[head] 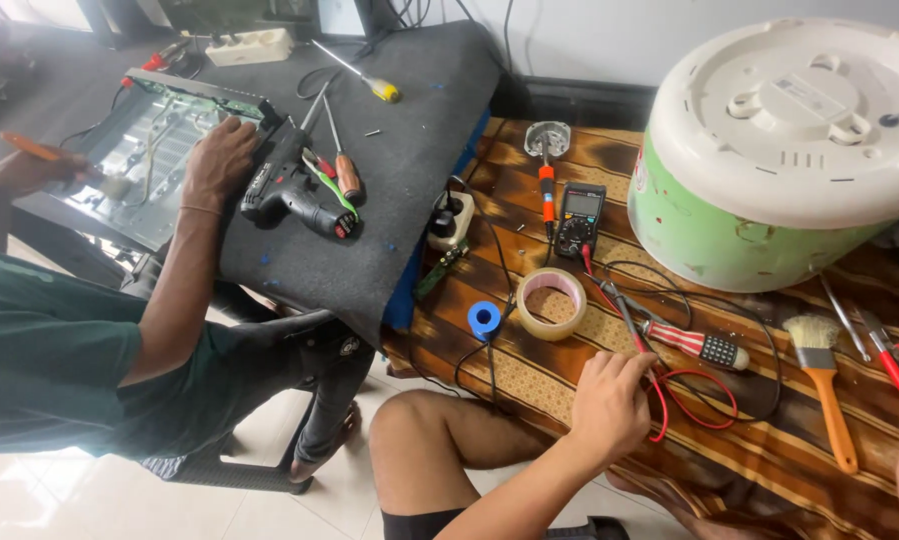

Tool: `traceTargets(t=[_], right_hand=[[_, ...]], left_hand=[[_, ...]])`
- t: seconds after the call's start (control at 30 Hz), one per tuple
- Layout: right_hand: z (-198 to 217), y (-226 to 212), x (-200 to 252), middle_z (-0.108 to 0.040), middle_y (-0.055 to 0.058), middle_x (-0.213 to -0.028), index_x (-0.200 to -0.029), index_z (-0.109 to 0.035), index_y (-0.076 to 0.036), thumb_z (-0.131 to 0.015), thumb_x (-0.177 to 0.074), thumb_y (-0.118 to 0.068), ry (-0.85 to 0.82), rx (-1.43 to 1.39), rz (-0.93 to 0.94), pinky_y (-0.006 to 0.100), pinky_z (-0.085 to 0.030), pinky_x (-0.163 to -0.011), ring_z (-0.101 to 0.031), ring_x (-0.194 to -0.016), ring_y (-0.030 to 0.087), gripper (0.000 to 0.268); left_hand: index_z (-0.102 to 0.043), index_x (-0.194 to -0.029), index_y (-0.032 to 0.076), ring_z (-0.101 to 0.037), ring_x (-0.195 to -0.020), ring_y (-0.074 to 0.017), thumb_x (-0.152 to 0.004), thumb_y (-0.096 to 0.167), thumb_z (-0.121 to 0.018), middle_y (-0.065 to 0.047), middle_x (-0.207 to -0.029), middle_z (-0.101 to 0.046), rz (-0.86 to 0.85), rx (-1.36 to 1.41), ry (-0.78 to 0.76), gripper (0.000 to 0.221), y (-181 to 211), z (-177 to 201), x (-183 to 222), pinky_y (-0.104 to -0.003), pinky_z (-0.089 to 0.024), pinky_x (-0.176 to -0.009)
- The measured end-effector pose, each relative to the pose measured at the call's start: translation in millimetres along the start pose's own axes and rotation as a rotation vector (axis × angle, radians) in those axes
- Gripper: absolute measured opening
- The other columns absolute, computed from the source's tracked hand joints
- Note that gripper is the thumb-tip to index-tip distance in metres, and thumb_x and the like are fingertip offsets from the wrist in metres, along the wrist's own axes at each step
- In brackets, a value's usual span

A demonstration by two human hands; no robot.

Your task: Disassembling and cleaning a rice cooker using a screwdriver and brush

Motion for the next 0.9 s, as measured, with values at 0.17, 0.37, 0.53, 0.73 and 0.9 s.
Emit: traceTargets(t=[0.17,0.37,0.53,0.73,0.9], right_hand=[[9,-30,1,-0.068,0.030,-0.116,-0.143,-0.068,0.026,-0.064,-0.135,0.010,0.060,0.096,0.032,0.041,-0.050,-0.084,-0.057,-0.085,0.038,0.018],[27,-119,-16,-0.060,0.036,-0.126,-0.159,-0.049,0.026,-0.061,-0.112,0.016,-0.036,-0.016,0.051,0.042,-0.046,-0.082,-0.054,-0.088,0.039,0.049],[65,-272,-46,-0.077,0.016,-0.129,-0.122,-0.074,0.005,-0.078,-0.094,-0.004,0.045,0.393,0.302,0.043,-0.052,-0.107,-0.072,-0.113,0.034,0.029],[25,-363,-48,-0.068,0.014,-0.135,-0.125,-0.071,-0.013,-0.067,-0.094,-0.044,-0.011,0.562,0.097,0.074,-0.036,-0.108,-0.054,-0.136,0.049,0.044],[-10,-388,-39,-0.059,0.018,-0.144,-0.116,-0.072,-0.006,-0.066,-0.094,-0.028,-0.057,0.489,0.146,0.063,-0.037,-0.110,-0.049,-0.137,0.047,0.031]], left_hand=[[-0.067,-0.122,0.002,-0.056,-0.096,-0.0312,-0.090,0.002,-0.058,-0.013,-0.110,-0.068,0.001,-0.050,-0.051,0.033,-1,-4,1,-0.039,-0.045,-0.091],[-0.068,-0.112,0.002,-0.056,-0.096,-0.0309,-0.088,-0.001,-0.057,-0.013,-0.104,-0.065,0.002,-0.018,-0.036,0.026,3,-1,0,-0.039,-0.044,-0.092],[-0.066,-0.106,0.003,-0.056,-0.093,-0.0324,-0.081,0.000,-0.057,-0.014,-0.102,-0.064,-0.036,0.009,-0.043,0.027,-3,2,-1,-0.040,-0.045,-0.089],[-0.068,-0.108,0.012,-0.062,-0.096,-0.0294,-0.093,0.014,-0.060,-0.009,-0.105,-0.066,0.033,-0.058,-0.099,0.017,-10,-13,1,-0.039,-0.049,-0.086],[-0.068,-0.117,0.018,-0.066,-0.103,-0.0274,-0.096,0.024,-0.063,-0.006,-0.107,-0.067,0.050,-0.123,-0.151,0.022,-18,-22,4,-0.039,-0.051,-0.089]])
Point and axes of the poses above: each hand's wrist, its own x-axis away from the middle knuckle, its own z-axis out of the back of the hand, y = z × x, the point moved 4 cm from there along -x, towards the middle knuckle
